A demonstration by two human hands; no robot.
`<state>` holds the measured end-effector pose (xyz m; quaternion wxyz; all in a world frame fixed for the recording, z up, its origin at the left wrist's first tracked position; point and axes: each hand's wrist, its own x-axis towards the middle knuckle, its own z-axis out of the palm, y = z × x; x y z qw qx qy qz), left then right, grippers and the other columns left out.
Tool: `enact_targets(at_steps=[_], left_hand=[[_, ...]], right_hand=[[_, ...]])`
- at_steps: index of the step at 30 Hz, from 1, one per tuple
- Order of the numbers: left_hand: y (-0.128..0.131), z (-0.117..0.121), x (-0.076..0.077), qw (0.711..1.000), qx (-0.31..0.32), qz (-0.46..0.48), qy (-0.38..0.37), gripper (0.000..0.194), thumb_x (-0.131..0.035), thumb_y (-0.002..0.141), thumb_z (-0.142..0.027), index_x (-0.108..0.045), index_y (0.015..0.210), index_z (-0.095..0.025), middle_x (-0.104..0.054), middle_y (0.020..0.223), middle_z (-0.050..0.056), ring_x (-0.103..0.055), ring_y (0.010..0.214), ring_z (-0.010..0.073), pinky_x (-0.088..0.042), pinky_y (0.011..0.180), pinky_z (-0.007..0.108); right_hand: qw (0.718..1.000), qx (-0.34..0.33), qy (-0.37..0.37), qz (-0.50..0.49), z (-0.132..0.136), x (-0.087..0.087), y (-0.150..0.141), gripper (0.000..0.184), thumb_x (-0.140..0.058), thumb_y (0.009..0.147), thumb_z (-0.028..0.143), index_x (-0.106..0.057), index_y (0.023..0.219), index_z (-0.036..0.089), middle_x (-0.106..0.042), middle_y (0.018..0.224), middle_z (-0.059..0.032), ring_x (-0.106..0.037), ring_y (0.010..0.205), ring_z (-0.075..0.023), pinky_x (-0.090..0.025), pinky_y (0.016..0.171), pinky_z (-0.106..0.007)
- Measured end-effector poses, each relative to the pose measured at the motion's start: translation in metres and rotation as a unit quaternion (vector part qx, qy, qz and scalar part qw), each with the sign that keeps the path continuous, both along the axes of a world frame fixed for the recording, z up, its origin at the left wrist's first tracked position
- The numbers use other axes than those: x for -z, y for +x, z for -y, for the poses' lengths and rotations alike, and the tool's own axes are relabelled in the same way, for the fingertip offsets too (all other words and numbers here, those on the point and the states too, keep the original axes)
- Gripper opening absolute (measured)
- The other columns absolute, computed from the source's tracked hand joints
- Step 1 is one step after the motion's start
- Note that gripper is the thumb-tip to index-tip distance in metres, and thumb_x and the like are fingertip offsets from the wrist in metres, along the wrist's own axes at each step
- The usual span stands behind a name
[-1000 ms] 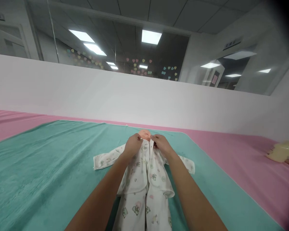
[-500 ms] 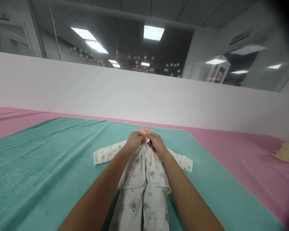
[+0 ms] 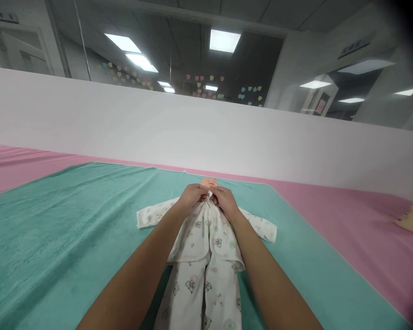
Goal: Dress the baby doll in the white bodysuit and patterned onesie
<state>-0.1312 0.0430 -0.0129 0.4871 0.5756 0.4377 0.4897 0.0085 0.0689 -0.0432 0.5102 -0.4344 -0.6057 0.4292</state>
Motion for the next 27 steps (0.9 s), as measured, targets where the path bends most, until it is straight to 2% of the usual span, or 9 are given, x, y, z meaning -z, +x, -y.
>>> enact_targets(at_steps=[6, 10, 13, 17, 21, 24, 27], left_hand=[[0.0017, 0.0014, -0.0004, 0.999, -0.011, -0.029, 0.008, 0.009, -0.049, 0.060, -0.017, -0.046, 0.051, -0.016, -0.045, 0.051, -0.002, -0.040, 0.049, 0.0075, -0.033, 0.047, 0.020], [0.0030, 0.0017, -0.0004, 0.998, -0.031, -0.051, 0.007, 0.003, -0.049, 0.059, -0.015, -0.050, 0.056, -0.015, -0.047, 0.053, -0.002, -0.041, 0.050, 0.0074, -0.033, 0.047, 0.019], [0.0038, 0.0021, -0.0006, 0.997, -0.047, -0.066, 0.009, 0.002, -0.050, 0.060, -0.016, -0.050, 0.058, -0.015, -0.048, 0.054, -0.002, -0.042, 0.050, 0.0079, -0.034, 0.047, 0.019], [0.0034, 0.0024, -0.0006, 0.995, -0.052, -0.086, 0.021, 0.011, -0.052, 0.063, -0.019, -0.047, 0.053, -0.016, -0.047, 0.051, -0.003, -0.042, 0.049, 0.0086, -0.034, 0.047, 0.020], [0.0025, 0.0025, -0.0007, 0.990, -0.056, -0.118, 0.045, 0.023, -0.057, 0.066, -0.030, -0.046, 0.050, -0.017, -0.042, 0.045, -0.004, -0.043, 0.050, 0.0100, -0.032, 0.048, 0.021], [0.0036, 0.0023, -0.0008, 0.985, -0.072, -0.144, 0.064, 0.021, -0.059, 0.066, -0.032, -0.051, 0.055, -0.017, -0.045, 0.046, -0.003, -0.047, 0.053, 0.0116, -0.033, 0.050, 0.021], [0.0057, 0.0029, -0.0005, 0.986, -0.088, -0.130, 0.055, 0.012, -0.058, 0.067, -0.028, -0.056, 0.069, -0.016, -0.054, 0.055, -0.001, -0.051, 0.058, 0.0130, -0.036, 0.052, 0.022]], right_hand=[[0.999, -0.034, -0.017, 0.006, -0.0012, -0.0007, 0.0023, 0.034, -0.049, 0.077, 0.045, -0.054, 0.058, 0.017, -0.050, 0.045, 0.0014, -0.037, 0.036, -0.0073, -0.026, 0.038, -0.022], [0.998, -0.061, -0.034, -0.002, -0.0006, -0.0027, 0.0051, 0.018, -0.056, 0.071, 0.033, -0.054, 0.064, 0.016, -0.052, 0.050, 0.0018, -0.042, 0.040, -0.0071, -0.030, 0.039, -0.020], [0.996, -0.075, -0.040, -0.006, 0.0014, -0.0041, 0.0074, 0.015, -0.060, 0.067, 0.030, -0.056, 0.069, 0.016, -0.051, 0.052, 0.0026, -0.044, 0.045, -0.0074, -0.032, 0.041, -0.019], [0.996, -0.078, -0.041, -0.005, 0.0033, -0.0049, 0.0090, 0.018, -0.062, 0.066, 0.031, -0.059, 0.073, 0.015, -0.050, 0.053, 0.0032, -0.044, 0.047, -0.0074, -0.032, 0.043, -0.019], [0.996, -0.084, -0.027, 0.003, 0.0048, -0.0056, 0.0081, 0.017, -0.062, 0.065, 0.028, -0.062, 0.074, 0.014, -0.049, 0.050, 0.0042, -0.042, 0.046, -0.0070, -0.030, 0.043, -0.019], [0.996, -0.087, -0.031, -0.012, 0.0051, -0.0054, 0.0073, 0.015, -0.062, 0.063, 0.026, -0.062, 0.073, 0.014, -0.048, 0.050, 0.0045, -0.041, 0.046, -0.0066, -0.029, 0.043, -0.019], [0.995, -0.080, -0.045, -0.034, 0.0023, -0.0027, 0.0072, 0.013, -0.061, 0.063, 0.025, -0.060, 0.070, 0.015, -0.049, 0.050, 0.0039, -0.042, 0.045, -0.0067, -0.028, 0.041, -0.019]])
